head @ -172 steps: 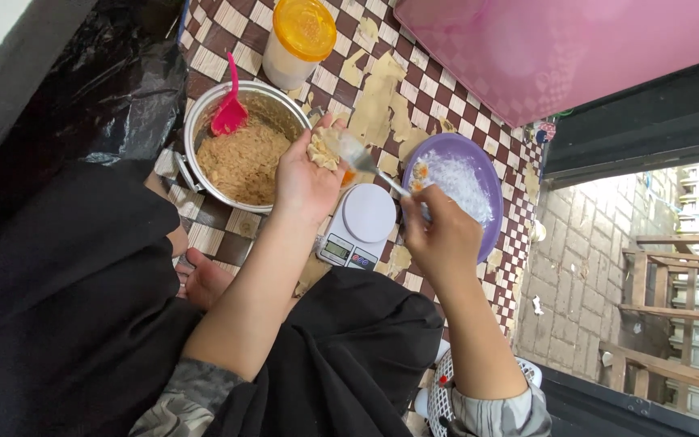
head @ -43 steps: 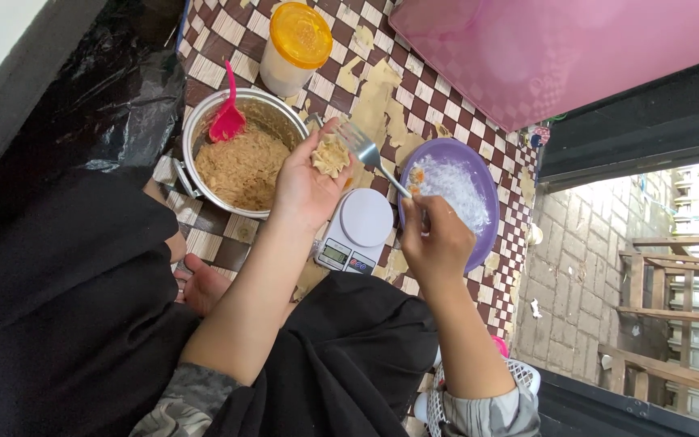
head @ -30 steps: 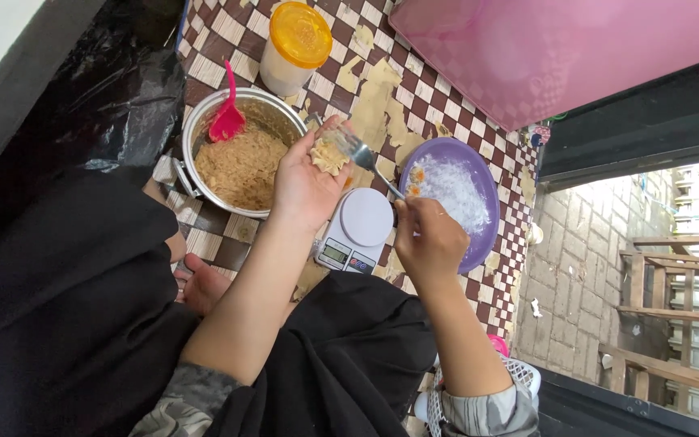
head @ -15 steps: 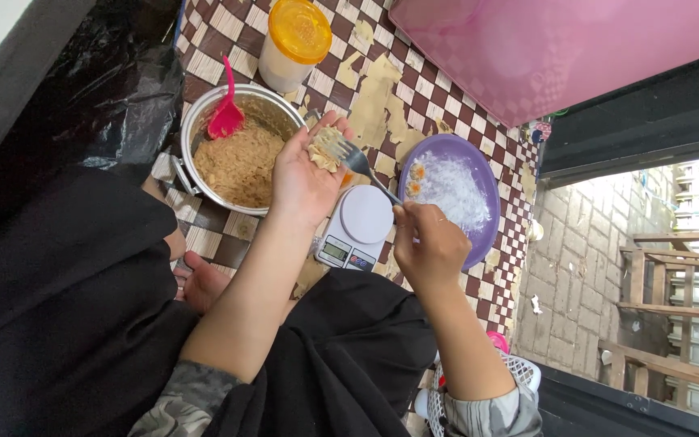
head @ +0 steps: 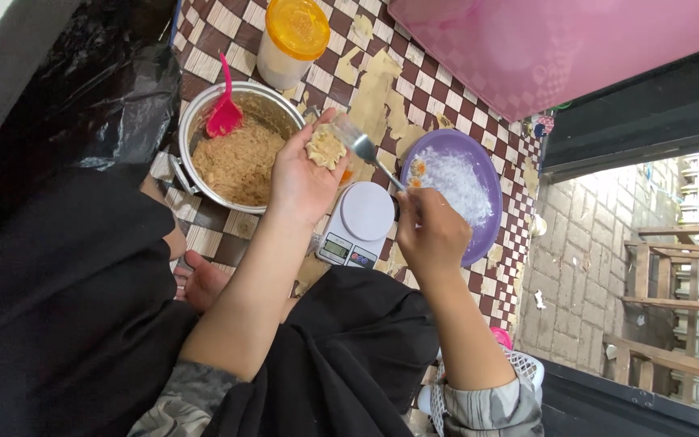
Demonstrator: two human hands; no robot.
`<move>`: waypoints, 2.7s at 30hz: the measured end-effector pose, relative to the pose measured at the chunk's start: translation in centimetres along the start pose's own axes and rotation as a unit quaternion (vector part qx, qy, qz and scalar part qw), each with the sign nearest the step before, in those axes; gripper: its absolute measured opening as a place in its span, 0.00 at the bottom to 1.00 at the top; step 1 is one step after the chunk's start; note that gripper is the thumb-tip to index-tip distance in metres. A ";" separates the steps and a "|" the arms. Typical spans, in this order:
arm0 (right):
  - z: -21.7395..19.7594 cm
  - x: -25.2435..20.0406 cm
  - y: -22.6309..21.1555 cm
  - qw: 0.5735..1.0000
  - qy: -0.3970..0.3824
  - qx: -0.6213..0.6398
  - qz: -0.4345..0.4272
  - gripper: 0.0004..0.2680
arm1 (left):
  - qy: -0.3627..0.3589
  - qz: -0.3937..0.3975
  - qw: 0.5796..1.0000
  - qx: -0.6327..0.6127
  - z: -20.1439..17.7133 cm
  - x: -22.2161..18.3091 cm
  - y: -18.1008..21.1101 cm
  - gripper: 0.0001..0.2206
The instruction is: Preparing dumplings by placing meat filling onto wrappers and folding them into shape.
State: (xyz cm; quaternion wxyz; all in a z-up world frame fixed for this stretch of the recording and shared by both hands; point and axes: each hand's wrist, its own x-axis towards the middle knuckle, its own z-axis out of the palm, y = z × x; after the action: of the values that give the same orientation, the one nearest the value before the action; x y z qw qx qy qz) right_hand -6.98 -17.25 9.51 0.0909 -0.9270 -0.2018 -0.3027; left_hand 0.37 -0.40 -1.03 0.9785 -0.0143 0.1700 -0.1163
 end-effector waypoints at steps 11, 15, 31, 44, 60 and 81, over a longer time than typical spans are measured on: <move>0.1 -0.3 1.3 0.991 0.023 0.056 0.122 0.03 | 0.064 0.017 0.998 -0.019 -3.4 2.1 0.8 0.16; 1.5 -1.1 1.9 0.982 -0.011 0.043 0.185 0.03 | 0.070 0.032 0.997 -0.030 -3.5 2.0 2.0 0.15; 20.9 -7.9 -3.7 0.916 -0.366 -0.008 0.165 0.16 | 0.057 0.128 0.990 -0.014 -2.7 -0.2 6.7 0.22; 29.4 -9.8 11.2 0.898 -0.337 0.072 0.275 0.06 | -0.071 0.079 0.994 0.020 -4.8 4.1 3.3 0.21; 39.8 -11.0 12.3 0.928 -0.366 -0.058 0.046 0.05 | 0.006 0.049 0.999 0.015 -6.0 5.2 3.3 0.22; 19.0 -1.1 9.5 0.763 -0.170 0.424 0.457 0.07 | 0.076 0.087 0.991 0.073 -6.9 5.9 0.5 0.21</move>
State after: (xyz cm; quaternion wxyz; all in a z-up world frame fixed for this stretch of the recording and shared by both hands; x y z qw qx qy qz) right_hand 6.25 -20.63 -6.79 0.5669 -0.8123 0.1263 0.0540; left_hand 3.59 -1.18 -9.47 0.9676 0.0809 0.2352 -0.0434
